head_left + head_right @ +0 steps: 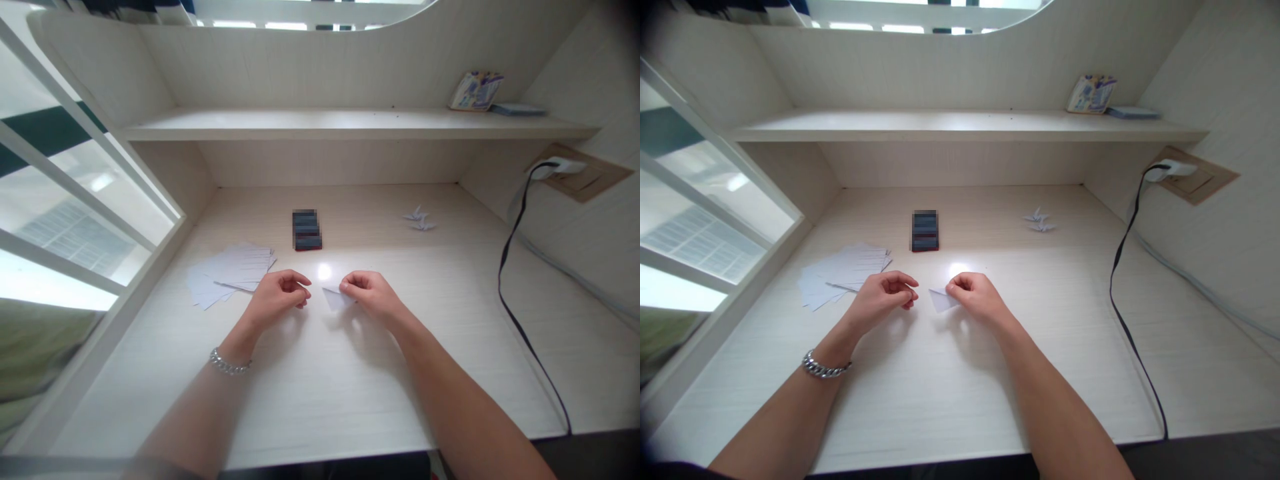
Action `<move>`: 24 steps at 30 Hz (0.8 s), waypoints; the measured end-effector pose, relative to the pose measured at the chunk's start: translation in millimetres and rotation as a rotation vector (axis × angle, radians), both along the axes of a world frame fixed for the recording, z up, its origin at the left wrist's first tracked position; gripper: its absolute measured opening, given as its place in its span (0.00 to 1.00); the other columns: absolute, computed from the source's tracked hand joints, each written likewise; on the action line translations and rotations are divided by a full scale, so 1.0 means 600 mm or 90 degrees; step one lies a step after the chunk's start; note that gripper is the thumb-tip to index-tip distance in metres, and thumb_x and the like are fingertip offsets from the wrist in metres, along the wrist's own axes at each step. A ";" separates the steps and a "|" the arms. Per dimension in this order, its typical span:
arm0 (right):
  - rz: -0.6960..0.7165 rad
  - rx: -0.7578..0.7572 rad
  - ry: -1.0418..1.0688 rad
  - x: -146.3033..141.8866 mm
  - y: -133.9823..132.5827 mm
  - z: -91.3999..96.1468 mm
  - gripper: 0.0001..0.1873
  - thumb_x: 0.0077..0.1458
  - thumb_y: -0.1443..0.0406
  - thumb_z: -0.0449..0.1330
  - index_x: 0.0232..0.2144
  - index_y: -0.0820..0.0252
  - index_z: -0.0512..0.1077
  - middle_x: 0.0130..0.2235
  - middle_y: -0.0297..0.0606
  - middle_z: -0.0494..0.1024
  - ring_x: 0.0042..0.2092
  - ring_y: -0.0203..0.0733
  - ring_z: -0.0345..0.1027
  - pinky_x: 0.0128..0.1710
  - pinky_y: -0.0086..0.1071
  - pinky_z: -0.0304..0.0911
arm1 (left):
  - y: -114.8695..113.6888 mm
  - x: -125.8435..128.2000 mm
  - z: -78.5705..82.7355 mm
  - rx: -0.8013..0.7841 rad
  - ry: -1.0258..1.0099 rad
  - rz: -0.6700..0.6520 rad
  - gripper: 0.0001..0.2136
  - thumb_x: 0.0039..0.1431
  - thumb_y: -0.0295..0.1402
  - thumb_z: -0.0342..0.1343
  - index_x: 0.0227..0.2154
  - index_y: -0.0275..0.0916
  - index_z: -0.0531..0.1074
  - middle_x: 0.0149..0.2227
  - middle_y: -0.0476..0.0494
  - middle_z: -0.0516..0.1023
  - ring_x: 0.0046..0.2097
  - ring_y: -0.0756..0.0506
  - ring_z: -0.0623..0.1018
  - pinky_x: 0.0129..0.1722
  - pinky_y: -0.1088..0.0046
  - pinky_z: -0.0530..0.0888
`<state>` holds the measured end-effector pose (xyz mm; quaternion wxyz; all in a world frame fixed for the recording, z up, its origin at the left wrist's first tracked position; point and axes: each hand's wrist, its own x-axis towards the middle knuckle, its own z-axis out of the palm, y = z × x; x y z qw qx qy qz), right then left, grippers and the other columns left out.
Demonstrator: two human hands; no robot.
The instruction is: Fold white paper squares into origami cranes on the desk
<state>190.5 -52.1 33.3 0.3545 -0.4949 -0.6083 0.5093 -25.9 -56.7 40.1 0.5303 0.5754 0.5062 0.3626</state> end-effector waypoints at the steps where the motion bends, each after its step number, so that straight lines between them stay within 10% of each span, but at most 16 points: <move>1: -0.028 -0.003 0.026 0.001 0.002 -0.001 0.10 0.47 0.60 0.58 0.22 0.62 0.70 0.22 0.31 0.67 0.25 0.32 0.57 0.24 0.28 0.50 | 0.002 -0.002 -0.001 -0.011 -0.020 0.036 0.10 0.45 0.29 0.58 0.33 0.34 0.73 0.28 0.42 0.77 0.28 0.48 0.76 0.30 0.71 0.74; 13: -0.131 -0.132 0.343 -0.048 -0.013 -0.021 0.14 0.41 0.59 0.66 0.28 0.62 0.72 0.30 0.37 0.73 0.32 0.38 0.67 0.34 0.34 0.65 | -0.022 0.058 -0.013 0.026 -0.015 0.012 0.13 0.46 0.41 0.60 0.28 0.34 0.73 0.28 0.45 0.76 0.30 0.49 0.73 0.28 0.75 0.69; 24: -0.062 -0.097 0.159 -0.050 -0.016 -0.018 0.12 0.45 0.57 0.62 0.26 0.61 0.69 0.26 0.34 0.71 0.27 0.35 0.65 0.25 0.28 0.60 | -0.017 0.054 -0.016 -0.025 -0.161 0.055 0.13 0.46 0.39 0.61 0.30 0.33 0.71 0.29 0.43 0.76 0.32 0.48 0.75 0.34 0.72 0.72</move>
